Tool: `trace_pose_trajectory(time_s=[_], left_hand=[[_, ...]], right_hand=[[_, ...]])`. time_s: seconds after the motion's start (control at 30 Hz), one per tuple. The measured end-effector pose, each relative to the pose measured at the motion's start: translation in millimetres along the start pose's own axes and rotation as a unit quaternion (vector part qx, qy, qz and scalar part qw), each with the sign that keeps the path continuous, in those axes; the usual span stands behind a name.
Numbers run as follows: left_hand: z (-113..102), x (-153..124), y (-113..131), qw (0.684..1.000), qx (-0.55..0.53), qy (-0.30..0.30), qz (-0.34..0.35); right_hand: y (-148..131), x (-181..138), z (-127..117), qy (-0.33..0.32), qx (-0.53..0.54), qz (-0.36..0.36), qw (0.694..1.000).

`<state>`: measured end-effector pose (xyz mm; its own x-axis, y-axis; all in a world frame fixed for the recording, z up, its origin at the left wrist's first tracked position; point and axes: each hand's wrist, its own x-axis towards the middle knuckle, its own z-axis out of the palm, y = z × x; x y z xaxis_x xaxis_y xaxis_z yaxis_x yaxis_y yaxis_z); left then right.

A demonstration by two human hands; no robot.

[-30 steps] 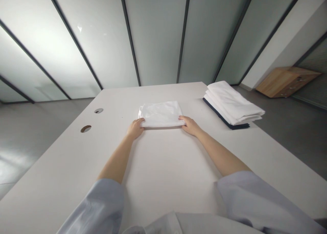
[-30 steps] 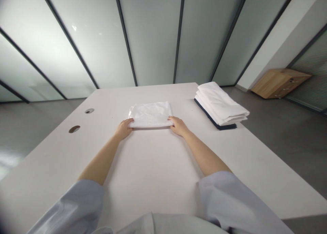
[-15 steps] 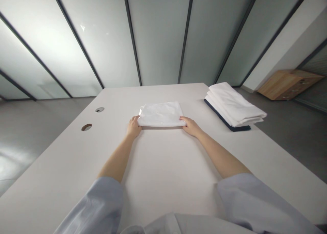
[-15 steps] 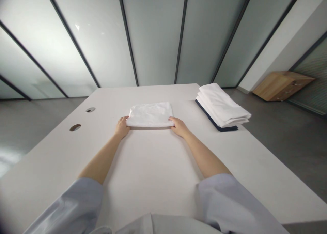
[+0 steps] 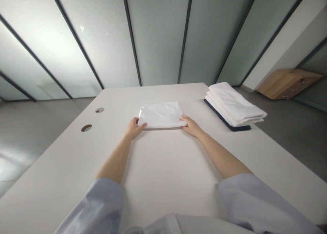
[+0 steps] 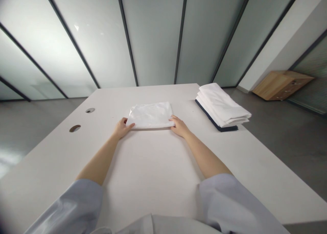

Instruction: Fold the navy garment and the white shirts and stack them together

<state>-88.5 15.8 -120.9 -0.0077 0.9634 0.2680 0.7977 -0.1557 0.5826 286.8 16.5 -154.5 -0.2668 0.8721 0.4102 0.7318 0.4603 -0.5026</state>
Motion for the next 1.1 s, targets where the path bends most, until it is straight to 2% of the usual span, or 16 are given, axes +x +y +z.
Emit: trace_pose_trajectory(time_s=[0.1, 0.2, 0.3, 0.43, 0.57, 0.67, 0.8, 0.9, 1.1], left_hand=[[0.8, -4.1, 3.9, 0.997, 0.016, 0.027, 0.073], [1.1, -6.0, 6.3, 0.987, 0.050, -0.025, 0.149], [0.4, -4.7, 5.1, 0.986, 0.056, -0.065, 0.139], [-1.7, -1.1, 1.6, 0.991, 0.022, -0.074, 0.105], [-1.2, -1.6, 4.4, 0.986, 0.030, -0.072, 0.145], [0.3, -4.2, 8.0, 0.984, 0.013, -0.089, 0.152], [2.5, -4.3, 5.3, 0.987, -0.078, -0.114, 0.085], [3.4, -1.9, -0.4, 0.985, -0.125, -0.111, 0.051], [-0.6, -2.0, -4.3, 0.990, -0.064, -0.092, 0.091]], right_hand=[[-4.2, 0.5, -1.8, 0.004, 0.017, 0.013, 1.000], [-10.2, 1.1, -5.1, 0.014, 0.059, 0.036, 0.998], [-15.7, 1.9, -9.6, 0.026, 0.130, 0.071, 0.989], [-18.6, 3.2, -16.4, 0.050, 0.205, 0.138, 0.968], [-17.2, 2.9, -22.1, 0.053, 0.248, 0.166, 0.953], [-16.1, 1.9, -23.3, 0.046, 0.252, 0.164, 0.953], [-16.5, 0.1, -21.0, 0.016, 0.232, 0.122, 0.965], [-17.0, -1.5, -17.8, -0.013, 0.210, 0.071, 0.975], [-17.5, -2.4, -13.8, -0.009, 0.109, 0.027, 0.994]])
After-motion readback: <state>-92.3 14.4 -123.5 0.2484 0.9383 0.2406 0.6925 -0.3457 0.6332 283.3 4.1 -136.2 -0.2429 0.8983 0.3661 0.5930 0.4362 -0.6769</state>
